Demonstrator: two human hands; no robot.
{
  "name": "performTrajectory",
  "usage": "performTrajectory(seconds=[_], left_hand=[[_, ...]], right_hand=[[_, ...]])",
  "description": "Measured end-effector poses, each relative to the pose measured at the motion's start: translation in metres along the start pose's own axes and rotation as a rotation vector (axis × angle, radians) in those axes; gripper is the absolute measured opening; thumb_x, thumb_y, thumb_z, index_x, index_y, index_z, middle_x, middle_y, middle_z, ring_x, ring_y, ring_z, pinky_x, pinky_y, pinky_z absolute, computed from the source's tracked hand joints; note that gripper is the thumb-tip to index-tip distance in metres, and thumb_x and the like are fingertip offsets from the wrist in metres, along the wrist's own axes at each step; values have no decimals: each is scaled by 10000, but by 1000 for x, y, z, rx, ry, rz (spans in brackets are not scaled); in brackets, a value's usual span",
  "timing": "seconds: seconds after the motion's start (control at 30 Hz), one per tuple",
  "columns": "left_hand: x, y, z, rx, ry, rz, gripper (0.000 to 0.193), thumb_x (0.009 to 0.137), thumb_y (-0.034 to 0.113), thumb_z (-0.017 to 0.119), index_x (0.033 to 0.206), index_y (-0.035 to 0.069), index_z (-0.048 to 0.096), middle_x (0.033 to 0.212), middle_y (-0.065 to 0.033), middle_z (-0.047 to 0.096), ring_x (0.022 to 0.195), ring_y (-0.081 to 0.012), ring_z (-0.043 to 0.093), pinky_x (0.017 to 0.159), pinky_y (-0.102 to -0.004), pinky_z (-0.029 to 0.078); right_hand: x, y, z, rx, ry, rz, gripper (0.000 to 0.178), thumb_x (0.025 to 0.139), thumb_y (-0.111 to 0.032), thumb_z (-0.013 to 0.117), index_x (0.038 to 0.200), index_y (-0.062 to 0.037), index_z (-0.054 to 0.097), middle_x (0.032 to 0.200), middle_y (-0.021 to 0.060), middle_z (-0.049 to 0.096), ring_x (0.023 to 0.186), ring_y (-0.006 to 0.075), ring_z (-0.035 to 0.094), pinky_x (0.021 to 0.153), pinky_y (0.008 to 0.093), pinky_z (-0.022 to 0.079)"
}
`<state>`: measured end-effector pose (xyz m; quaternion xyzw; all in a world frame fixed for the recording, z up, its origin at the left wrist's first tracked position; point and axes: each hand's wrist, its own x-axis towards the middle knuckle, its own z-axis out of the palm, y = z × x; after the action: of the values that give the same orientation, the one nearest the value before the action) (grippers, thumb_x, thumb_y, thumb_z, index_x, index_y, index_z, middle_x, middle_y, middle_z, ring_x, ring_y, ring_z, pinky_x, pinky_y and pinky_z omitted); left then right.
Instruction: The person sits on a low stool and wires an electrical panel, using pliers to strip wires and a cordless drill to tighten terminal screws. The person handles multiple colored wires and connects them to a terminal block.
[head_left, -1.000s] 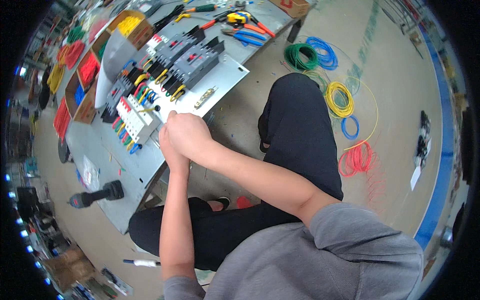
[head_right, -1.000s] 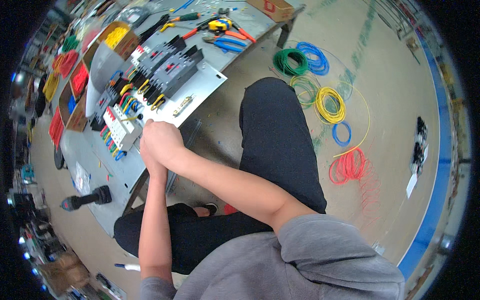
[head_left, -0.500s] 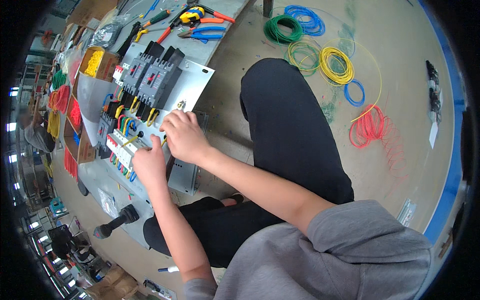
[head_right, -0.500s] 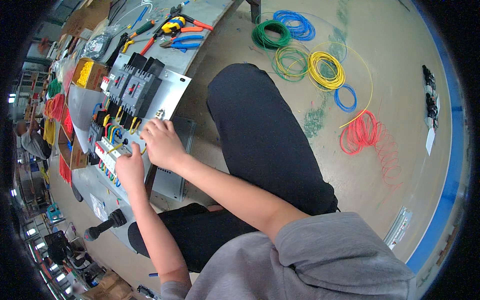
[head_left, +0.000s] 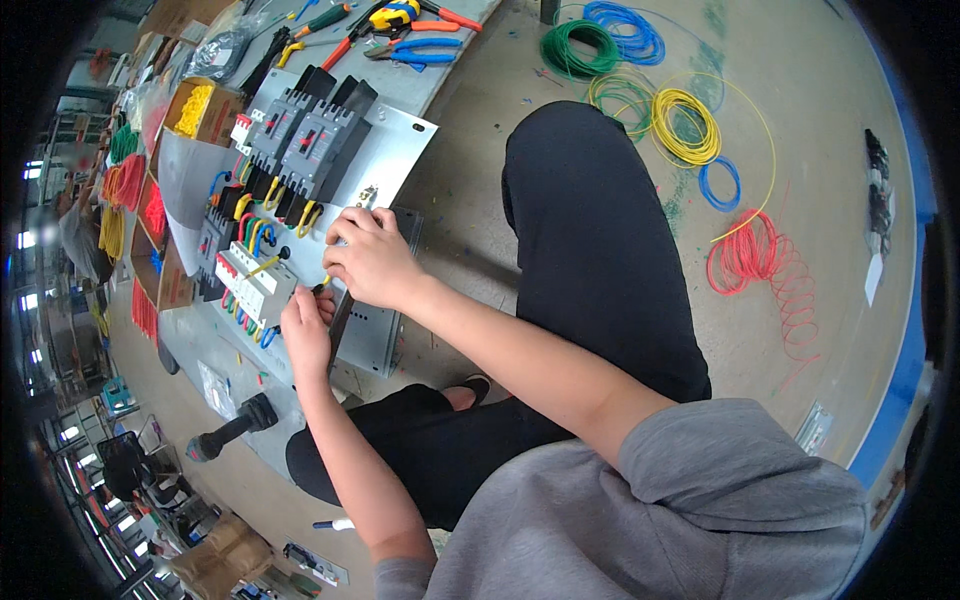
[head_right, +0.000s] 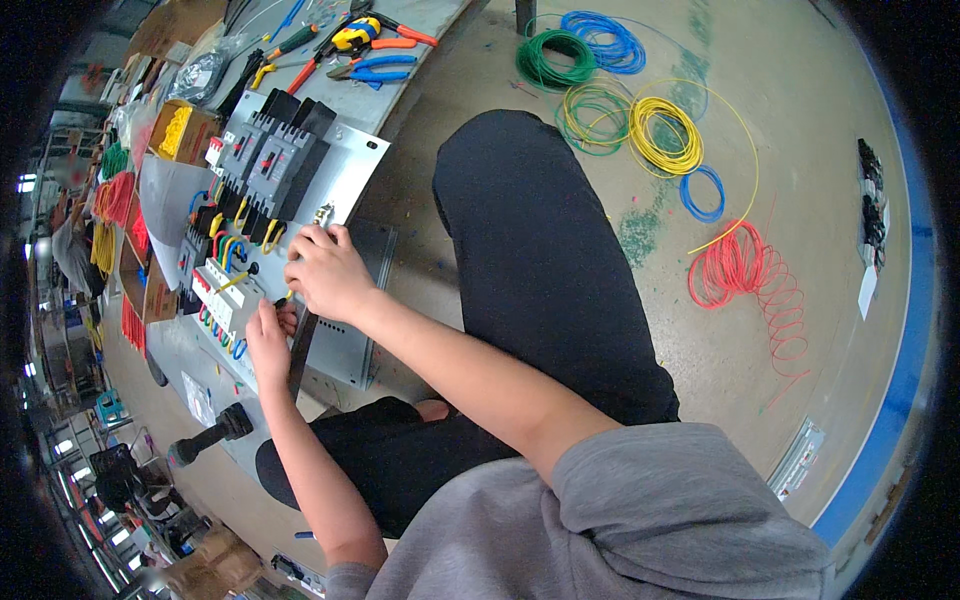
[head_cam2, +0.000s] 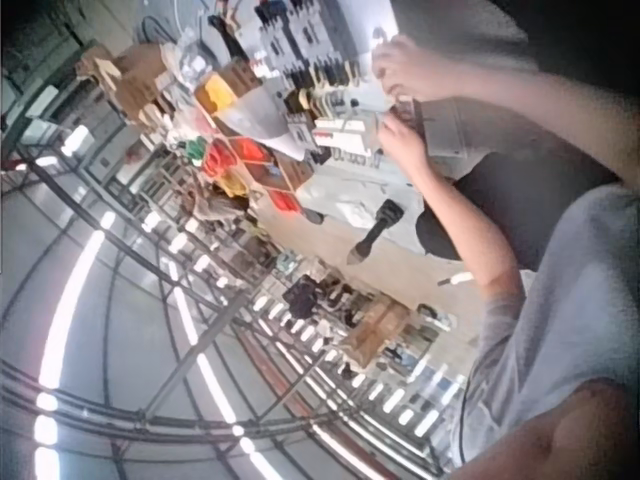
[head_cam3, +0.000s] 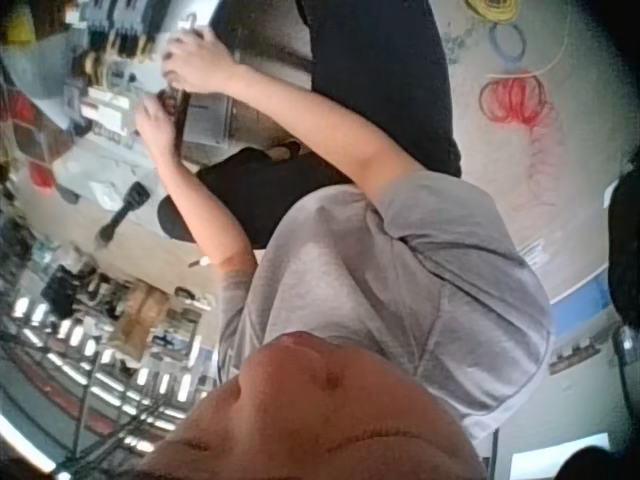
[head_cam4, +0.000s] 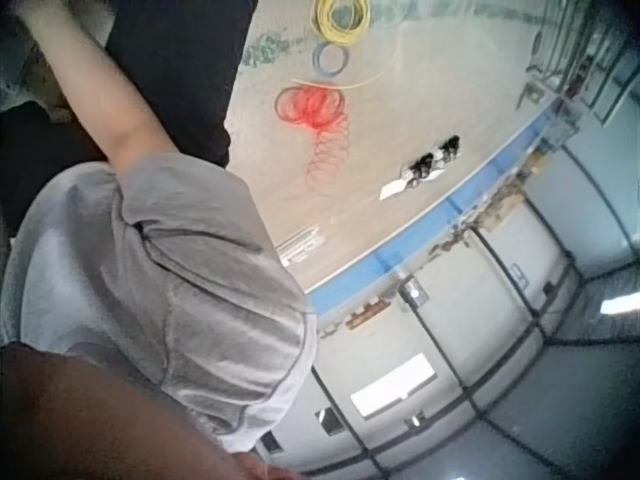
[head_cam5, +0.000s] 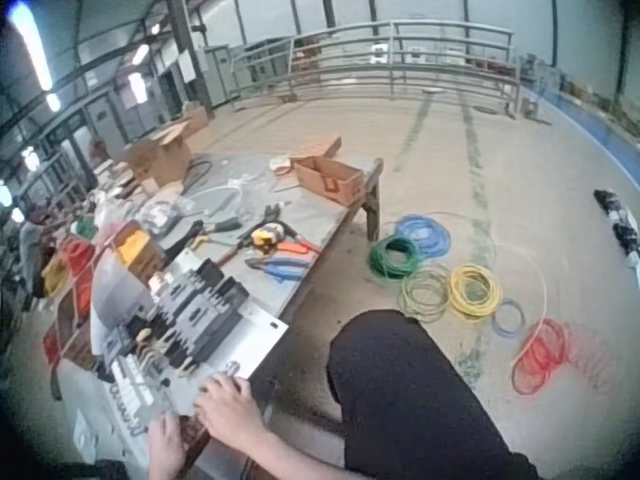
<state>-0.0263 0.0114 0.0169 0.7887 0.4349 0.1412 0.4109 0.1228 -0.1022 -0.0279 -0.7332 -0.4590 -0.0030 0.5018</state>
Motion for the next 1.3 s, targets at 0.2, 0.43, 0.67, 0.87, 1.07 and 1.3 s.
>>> performTrajectory(seconds=[0.2, 0.43, 0.67, 0.87, 1.07, 1.3], left_hand=[[-4, 5, -1, 66, -5, 20, 585, 1175, 388, 482, 947, -91, 729, 726, -120, 679, 631, -206, 613, 653, -379, 511], [2, 43, 25, 425, 128, -8, 602, 1125, 458, 570, 1001, -102, 755, 901, -349, 728, 867, -514, 724, 821, -545, 553], [0, 61, 30, 456, 165, -59, 743, 1151, 506, 432, 908, -106, 777, 889, -345, 741, 893, -521, 739, 852, -578, 575], [7, 14, 26, 237, 152, 32, 636, 1131, 366, 413, 872, -122, 727, 810, -292, 742, 687, -452, 718, 712, -550, 569], [5, 8, 24, -178, 125, -160, 511, 1107, 282, 420, 908, -84, 716, 704, -113, 663, 497, -186, 586, 480, -351, 467], [1, 0, 20, -541, 31, -165, 464, 1116, 284, 417, 1014, -58, 714, 716, -75, 650, 483, -149, 540, 446, -292, 411]], right_hand=[[5, -2, -2, 32, -68, 34, 41, 848, -215, 811, 881, -194, 821, 1196, -17, 674, 1388, 264, 489, 1145, 528, 325], [11, -2, -1, 9, -100, 52, 75, 866, -204, 792, 910, -182, 848, 1191, -9, 683, 1356, 261, 510, 1148, 524, 319], [11, -7, -7, 23, -121, 70, 54, 861, -172, 780, 870, -168, 833, 1152, -3, 679, 1332, 262, 517, 1143, 524, 315], [11, -10, 2, 33, -82, 84, 53, 852, -148, 774, 853, -167, 824, 1123, 3, 665, 1301, 264, 521, 1135, 525, 314], [15, -13, 5, -17, -152, 84, 51, 847, -147, 784, 857, -172, 828, 1111, 2, 652, 1277, 268, 512, 1110, 516, 321], [16, -10, 4, -28, -203, 89, 73, 890, -171, 781, 894, -203, 847, 1129, -16, 662, 1296, 272, 503, 1123, 517, 299]])
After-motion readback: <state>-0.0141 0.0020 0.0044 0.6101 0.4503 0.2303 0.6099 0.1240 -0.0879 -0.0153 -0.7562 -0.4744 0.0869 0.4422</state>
